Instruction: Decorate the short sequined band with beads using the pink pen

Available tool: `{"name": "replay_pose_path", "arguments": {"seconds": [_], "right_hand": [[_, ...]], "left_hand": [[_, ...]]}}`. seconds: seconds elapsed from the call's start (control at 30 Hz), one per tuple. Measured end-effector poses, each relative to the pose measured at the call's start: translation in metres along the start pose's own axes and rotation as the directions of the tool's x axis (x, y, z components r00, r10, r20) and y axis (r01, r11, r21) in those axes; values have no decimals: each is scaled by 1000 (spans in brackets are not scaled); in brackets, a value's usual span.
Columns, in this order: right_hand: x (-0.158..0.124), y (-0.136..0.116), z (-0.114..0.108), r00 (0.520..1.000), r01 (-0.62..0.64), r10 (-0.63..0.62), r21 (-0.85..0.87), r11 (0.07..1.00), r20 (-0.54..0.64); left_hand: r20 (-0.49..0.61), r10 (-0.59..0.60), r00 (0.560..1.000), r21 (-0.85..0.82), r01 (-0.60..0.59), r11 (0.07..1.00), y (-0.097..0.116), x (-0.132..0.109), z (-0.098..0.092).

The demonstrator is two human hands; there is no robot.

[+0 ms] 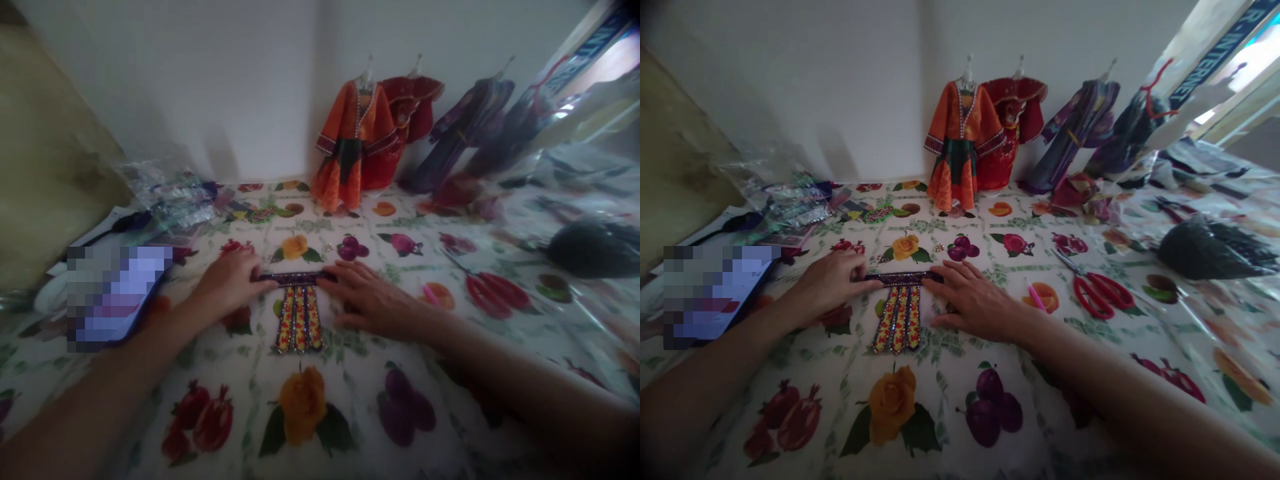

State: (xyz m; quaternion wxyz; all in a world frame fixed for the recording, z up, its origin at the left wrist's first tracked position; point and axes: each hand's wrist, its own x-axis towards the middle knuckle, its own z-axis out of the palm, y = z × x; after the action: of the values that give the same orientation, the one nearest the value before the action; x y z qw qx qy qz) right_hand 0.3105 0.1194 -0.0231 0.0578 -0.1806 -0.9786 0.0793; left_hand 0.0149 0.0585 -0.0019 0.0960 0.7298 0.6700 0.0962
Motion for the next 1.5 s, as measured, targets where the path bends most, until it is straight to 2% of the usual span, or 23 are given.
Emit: {"name": "replay_pose_path", "arguments": {"seconds": [0.2, 0.3, 0.5, 0.7, 1.07, 1.2, 1.33, 1.5], "right_hand": [[-8, 6, -17, 997, -26, 30, 56, 998, -74], [-13, 8, -20, 995, -57, 61, 58, 997, -73], [-15, 5, -17, 996, -78, 80, 51, 996, -44], [-13, 0, -18, 996, -68, 72, 71, 995, -56], [-14, -4, -16, 998, -46, 47, 50, 998, -32], [-18, -15, -20, 998, -27, 31, 65, 998, -51], [-23, -39, -25, 998, 54, -49, 105, 993, -50], [-29, -60, -16, 988, 145, -137, 133, 980, -69]], "left_hand": [[-39, 22, 999, -50, -24, 998, -3, -2, -8], [-73, 59, 996, -65, -64, 996, 1, -4, -12], [-134, 192, 972, -3, -194, 981, 5, -3, 2], [-77, 327, 942, 110, -318, 942, 6, 1, 14], [-27, 391, 920, 215, -377, 901, 5, -4, 1], [-43, 383, 923, 225, -364, 904, 3, -5, -5], [-54, 374, 926, 228, -354, 907, -1, -5, -6], [-38, 394, 918, 211, -378, 902, -5, -5, -5]]}}
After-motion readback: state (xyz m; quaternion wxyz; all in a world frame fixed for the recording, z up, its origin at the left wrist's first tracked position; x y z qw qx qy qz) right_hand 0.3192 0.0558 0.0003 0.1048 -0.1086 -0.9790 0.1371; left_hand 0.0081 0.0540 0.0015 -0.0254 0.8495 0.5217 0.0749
